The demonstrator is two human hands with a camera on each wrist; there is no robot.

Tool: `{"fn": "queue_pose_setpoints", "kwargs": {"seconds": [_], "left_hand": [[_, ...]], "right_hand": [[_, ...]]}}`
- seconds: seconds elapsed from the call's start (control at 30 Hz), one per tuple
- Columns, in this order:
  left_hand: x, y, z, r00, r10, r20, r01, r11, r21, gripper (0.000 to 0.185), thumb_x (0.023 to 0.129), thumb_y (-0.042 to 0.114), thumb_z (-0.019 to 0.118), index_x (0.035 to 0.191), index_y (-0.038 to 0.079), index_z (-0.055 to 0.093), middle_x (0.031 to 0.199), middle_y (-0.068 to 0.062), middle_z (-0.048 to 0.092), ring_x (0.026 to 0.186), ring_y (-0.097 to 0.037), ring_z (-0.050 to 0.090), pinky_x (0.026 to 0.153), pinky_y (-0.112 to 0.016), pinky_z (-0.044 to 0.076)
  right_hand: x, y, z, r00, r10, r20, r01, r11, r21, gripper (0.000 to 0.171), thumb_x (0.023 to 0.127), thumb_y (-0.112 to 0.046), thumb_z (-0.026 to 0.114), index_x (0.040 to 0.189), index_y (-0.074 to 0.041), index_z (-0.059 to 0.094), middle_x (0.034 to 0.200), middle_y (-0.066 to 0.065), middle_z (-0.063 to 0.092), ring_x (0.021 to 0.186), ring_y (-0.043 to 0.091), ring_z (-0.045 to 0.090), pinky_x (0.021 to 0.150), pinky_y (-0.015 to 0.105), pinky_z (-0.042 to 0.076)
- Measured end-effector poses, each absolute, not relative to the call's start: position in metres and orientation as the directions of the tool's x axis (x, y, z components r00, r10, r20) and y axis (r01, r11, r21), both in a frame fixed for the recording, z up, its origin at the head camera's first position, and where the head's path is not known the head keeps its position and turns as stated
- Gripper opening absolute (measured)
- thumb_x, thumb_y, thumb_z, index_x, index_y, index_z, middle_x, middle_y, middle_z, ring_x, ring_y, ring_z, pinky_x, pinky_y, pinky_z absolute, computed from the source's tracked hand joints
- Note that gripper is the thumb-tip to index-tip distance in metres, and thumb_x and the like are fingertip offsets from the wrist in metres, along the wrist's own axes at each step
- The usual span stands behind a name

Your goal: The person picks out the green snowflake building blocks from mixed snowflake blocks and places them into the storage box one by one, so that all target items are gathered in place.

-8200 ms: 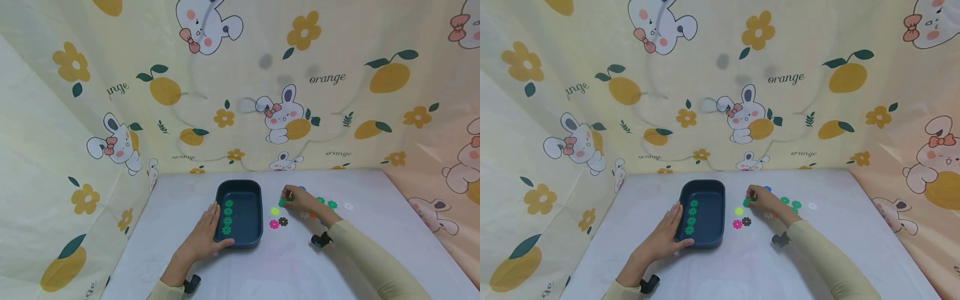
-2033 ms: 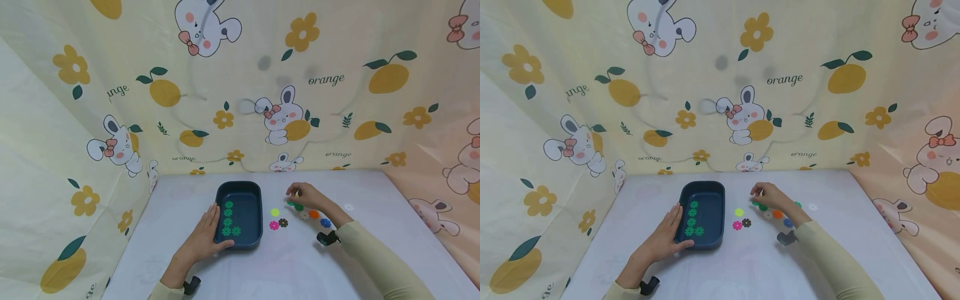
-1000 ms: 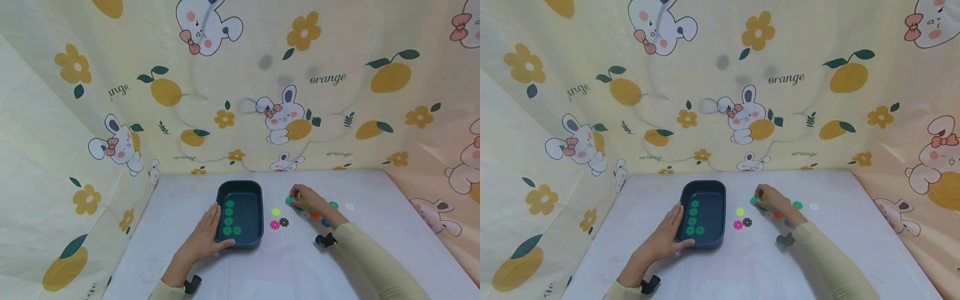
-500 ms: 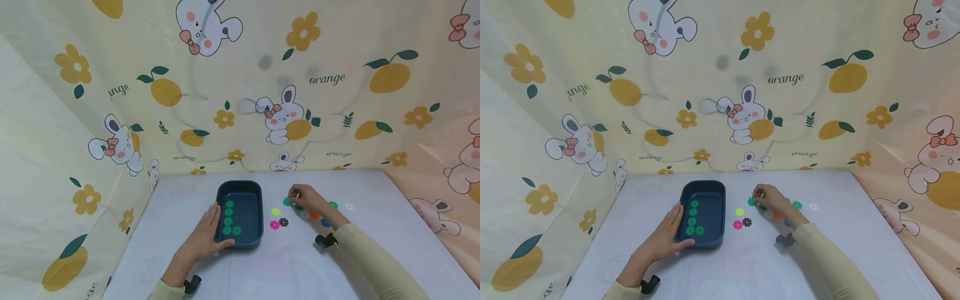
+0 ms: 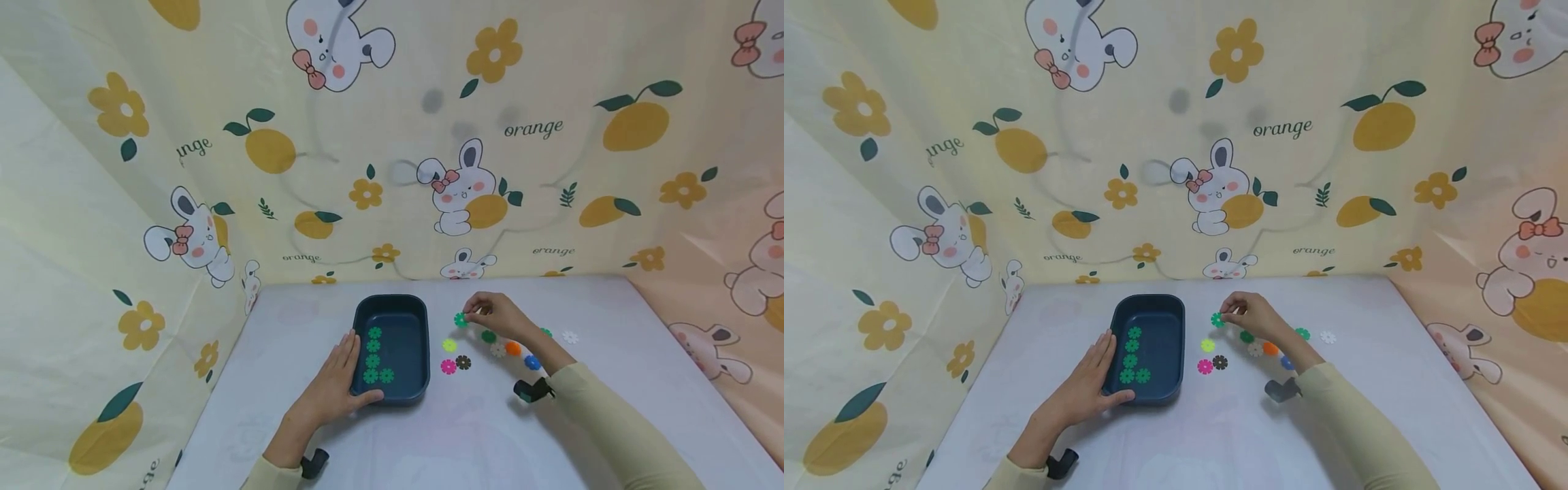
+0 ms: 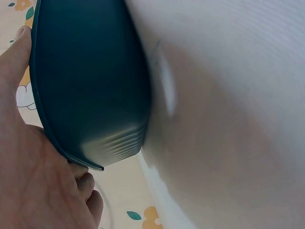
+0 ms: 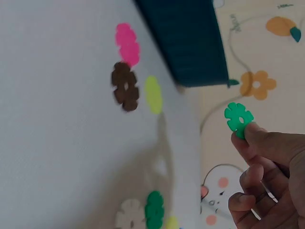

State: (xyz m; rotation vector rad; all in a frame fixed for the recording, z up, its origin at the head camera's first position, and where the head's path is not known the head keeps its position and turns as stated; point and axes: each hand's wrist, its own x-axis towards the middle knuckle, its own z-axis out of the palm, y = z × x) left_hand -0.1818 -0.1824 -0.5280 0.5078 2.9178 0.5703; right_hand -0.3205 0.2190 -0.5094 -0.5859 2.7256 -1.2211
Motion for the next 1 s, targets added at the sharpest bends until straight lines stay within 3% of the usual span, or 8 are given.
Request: {"fn": "queue_pose_setpoints", "kwargs": {"seconds": [0.27, 0.6, 0.87, 1.0], "left_hand": [[-0.181, -0.182, -0.528, -0.938, 0.34, -0.058, 0.296, 0.878, 0.376, 0.123, 0.093, 0.076, 0.066, 0.173, 0.006, 0.004, 0.181, -0.008, -0.005, 0.168, -0.024, -0.002, 0.136, -0.047, 0.008], [-0.18, -0.183, -0.524, -0.935, 0.348, -0.065, 0.298, 0.873, 0.387, 0.124, 0.093, 0.076, 0.066, 0.173, 0.006, 0.003, 0.181, -0.009, -0.005, 0.168, -0.026, -0.002, 0.135, -0.049, 0.011], [-0.18, -0.182, -0.523, -0.937, 0.341, -0.073, 0.287, 0.873, 0.393, 0.124, 0.093, 0.077, 0.066, 0.173, 0.008, 0.002, 0.181, -0.008, -0.005, 0.168, -0.024, -0.003, 0.135, -0.049, 0.01], [-0.179, -0.182, -0.525, -0.938, 0.342, -0.061, 0.291, 0.87, 0.397, 0.123, 0.093, 0.075, 0.067, 0.173, 0.007, 0.003, 0.182, -0.008, -0.004, 0.168, -0.024, -0.003, 0.135, -0.05, 0.011]], "right_hand": [[-0.317, 0.203, -0.497, -0.912, -0.399, 0.099, -0.322, 0.545, -0.774, 0.009, 0.1, -0.023, 0.08, 0.106, -0.017, 0.079, 0.102, 0.0, 0.075, 0.097, 0.022, 0.065, 0.092, 0.037, 0.056], [-0.314, 0.171, -0.489, -0.888, -0.452, 0.083, -0.295, 0.422, -0.857, 0.011, 0.099, -0.021, 0.081, 0.107, -0.013, 0.08, 0.097, 0.002, 0.076, 0.094, 0.028, 0.07, 0.085, 0.028, 0.058], [-0.314, 0.143, -0.485, -0.848, -0.526, 0.066, -0.287, 0.349, -0.892, 0.012, 0.099, -0.02, 0.081, 0.107, -0.012, 0.081, 0.096, 0.008, 0.078, 0.088, 0.026, 0.065, 0.076, 0.03, 0.054], [-0.319, 0.131, -0.487, -0.827, -0.559, 0.057, -0.292, 0.34, -0.894, 0.011, 0.097, -0.018, 0.083, 0.105, -0.011, 0.082, 0.096, 0.006, 0.079, 0.088, 0.03, 0.065, 0.076, 0.032, 0.058]]}}
